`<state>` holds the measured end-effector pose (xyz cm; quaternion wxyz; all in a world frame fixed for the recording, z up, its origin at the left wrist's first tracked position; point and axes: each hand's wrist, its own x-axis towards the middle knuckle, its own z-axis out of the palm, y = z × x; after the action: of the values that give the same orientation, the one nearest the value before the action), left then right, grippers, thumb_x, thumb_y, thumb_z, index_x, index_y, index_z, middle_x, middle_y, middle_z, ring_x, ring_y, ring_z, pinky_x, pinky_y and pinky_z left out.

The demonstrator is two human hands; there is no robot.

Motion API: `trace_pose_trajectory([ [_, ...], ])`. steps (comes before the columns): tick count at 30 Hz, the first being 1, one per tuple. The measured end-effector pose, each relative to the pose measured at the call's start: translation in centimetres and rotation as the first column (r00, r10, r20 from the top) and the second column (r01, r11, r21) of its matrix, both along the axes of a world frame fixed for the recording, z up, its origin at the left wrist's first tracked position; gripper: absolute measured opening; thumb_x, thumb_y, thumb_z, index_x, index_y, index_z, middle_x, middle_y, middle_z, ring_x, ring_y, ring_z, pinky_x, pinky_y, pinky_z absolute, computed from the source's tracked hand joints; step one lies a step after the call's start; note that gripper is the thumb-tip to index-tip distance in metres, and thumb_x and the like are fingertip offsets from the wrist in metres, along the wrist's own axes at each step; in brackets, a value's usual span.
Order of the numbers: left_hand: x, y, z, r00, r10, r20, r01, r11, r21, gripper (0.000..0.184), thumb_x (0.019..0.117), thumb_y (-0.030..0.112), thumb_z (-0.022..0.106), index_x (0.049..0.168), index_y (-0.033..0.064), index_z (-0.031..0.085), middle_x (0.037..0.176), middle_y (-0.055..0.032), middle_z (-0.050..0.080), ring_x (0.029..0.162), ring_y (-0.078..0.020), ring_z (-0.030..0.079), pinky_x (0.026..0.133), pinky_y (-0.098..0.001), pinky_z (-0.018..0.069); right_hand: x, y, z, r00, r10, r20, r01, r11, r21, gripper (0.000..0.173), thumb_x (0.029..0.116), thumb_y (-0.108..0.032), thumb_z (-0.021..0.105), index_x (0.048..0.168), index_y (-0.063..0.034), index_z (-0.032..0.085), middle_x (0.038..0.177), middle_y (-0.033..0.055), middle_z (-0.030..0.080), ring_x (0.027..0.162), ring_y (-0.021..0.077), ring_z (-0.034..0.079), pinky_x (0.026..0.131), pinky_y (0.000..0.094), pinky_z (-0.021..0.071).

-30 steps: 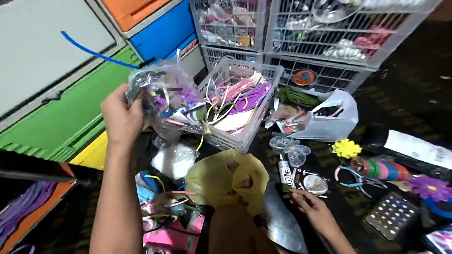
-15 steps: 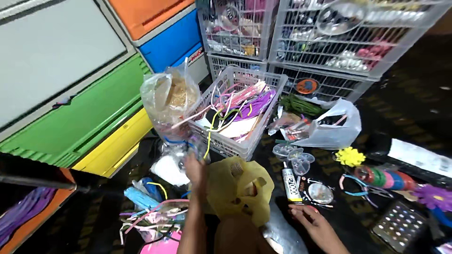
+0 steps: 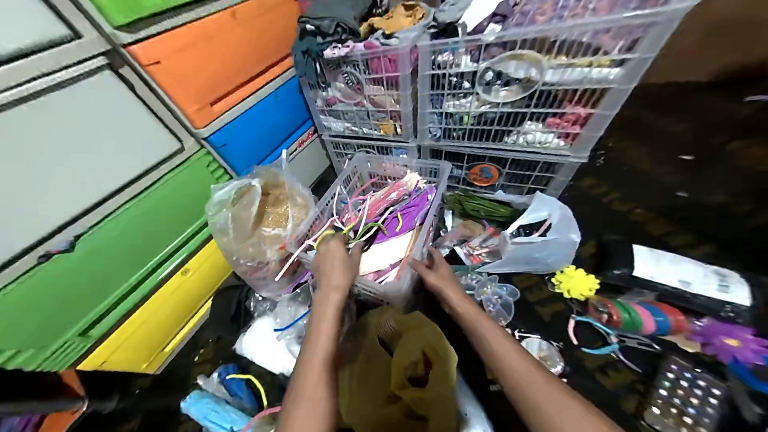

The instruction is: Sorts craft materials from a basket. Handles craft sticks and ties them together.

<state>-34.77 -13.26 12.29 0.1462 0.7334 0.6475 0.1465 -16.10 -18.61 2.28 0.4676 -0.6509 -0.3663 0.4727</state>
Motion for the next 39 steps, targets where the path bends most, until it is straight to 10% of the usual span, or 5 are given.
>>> trace_pose_trajectory([
  [5,6.2,10.0,-4.1,0.896,-0.263,-0.359,0.199,0.958,-0.206,0.109,0.0753,0.059,0.084,0.152,-0.0039,0.039,0.159,-0.0287,0.033,0.143,-0.048,0.037,0.112,-0.0675,0.0333,-3.1,4.4,-1.3,0.984,-0.152,0.095,0.153,0.988,0.001,0.102,0.0881,-0.019,0.077,0.162,0.0011,0.01,0.157,0.031,0.035,0.142,0.0403,0.044,0.115,0.0519,0.0393],
  [9,10.3,13.1,-9.5,0.838,-0.298,-0.457,0.171,0.939,-0.299,0.144,0.0623,0.066,0.089,0.165,0.007,0.007,0.167,-0.0308,0.003,0.151,-0.0567,0.009,0.112,-0.0789,0.0168,-3.3,3.7,-1.3,0.985,-0.132,0.112,0.133,0.991,-0.001,0.089,0.0978,-0.018,0.064,0.163,0.0002,0.006,0.159,0.0317,0.031,0.141,0.0411,0.045,0.113,0.052,0.041],
  [12,12.0,13.7,-11.3,0.827,-0.281,-0.487,0.115,0.932,-0.343,0.148,0.0631,0.063,0.09,0.165,0.0088,-0.004,0.166,-0.0337,-0.001,0.148,-0.0623,0.01,0.109,-0.0821,0.018,-3.4,3.8,-1.8,0.984,-0.146,0.104,0.146,0.989,0.004,0.089,0.1002,-0.022,0.062,0.163,0.0008,0.003,0.16,0.0326,0.028,0.14,0.0419,0.047,0.111,0.0526,0.0437],
  [22,7.7,18.0,-9.3,0.853,-0.334,-0.401,0.3,0.942,-0.148,0.076,0.0808,0.043,0.083,0.143,0.0105,0.055,0.121,-0.0261,0.067,0.112,-0.0488,0.064,0.092,-0.0725,0.0467,-2.4,2.4,-1.6,0.995,-0.098,-0.036,0.099,0.995,0.028,0.089,0.0972,-0.012,0.059,0.164,-0.0013,0.002,0.163,0.0306,0.023,0.144,0.0384,0.041,0.114,0.0485,0.0401],
  [39,1.6,24.2,-5.2,0.973,-0.205,-0.106,0.204,0.979,-0.021,0.04,0.0984,0.034,0.066,0.114,-0.0021,0.066,0.113,-0.0283,0.066,0.109,-0.0479,0.063,0.088,-0.0708,0.0471,-2.2,1.8,-1.5,0.987,-0.111,-0.117,0.112,0.994,-0.001,0.085,0.0956,-0.005,0.062,0.163,-0.0039,0.011,0.15,0.0216,0.047,0.127,0.0178,0.056,0.103,0.0337,0.0499],
])
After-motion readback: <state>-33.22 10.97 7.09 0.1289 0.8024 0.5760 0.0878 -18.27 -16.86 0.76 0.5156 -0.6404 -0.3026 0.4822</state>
